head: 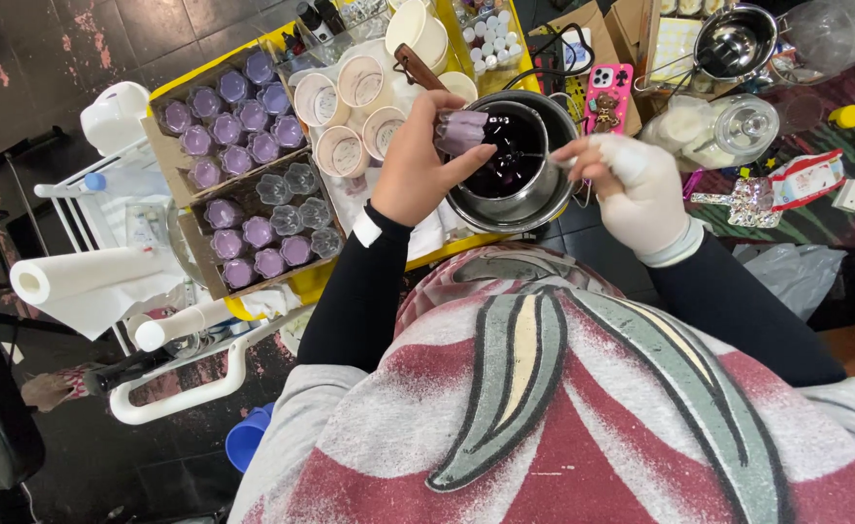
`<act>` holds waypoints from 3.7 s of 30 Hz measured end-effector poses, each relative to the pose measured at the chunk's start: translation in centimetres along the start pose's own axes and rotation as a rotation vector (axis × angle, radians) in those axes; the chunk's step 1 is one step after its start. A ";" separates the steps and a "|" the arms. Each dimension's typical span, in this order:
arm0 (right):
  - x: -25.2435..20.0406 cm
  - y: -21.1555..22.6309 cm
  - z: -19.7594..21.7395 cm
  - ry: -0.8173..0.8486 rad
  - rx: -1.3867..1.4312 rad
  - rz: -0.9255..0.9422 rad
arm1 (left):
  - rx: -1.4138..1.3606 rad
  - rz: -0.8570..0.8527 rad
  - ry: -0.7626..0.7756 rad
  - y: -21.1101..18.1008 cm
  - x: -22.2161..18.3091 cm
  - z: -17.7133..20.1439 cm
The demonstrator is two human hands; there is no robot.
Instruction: Cleaning and refining a small flower-shaped purple wax piece using a scraper tool over a melting pot.
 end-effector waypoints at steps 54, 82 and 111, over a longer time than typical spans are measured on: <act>2.2 0.2 -0.4 0.412 -0.077 0.136 | -0.434 -0.006 -0.269 4.2 -0.6 -3.7; -3.6 -1.2 0.7 -0.486 0.311 0.016 | -1.344 0.089 0.195 6.0 -1.2 -3.1; -0.8 12.3 -2.4 0.071 -0.325 0.647 | -1.730 0.388 0.437 4.8 -1.3 -9.8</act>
Point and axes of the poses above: each hand's wrist, its own x-axis towards the middle knuckle, its own z-axis out of the back of the hand, y = z × x, the point moved 10 cm from there along x, towards the middle knuckle, and after that the axes turned 10 degrees about y, right-handed, at the moved point
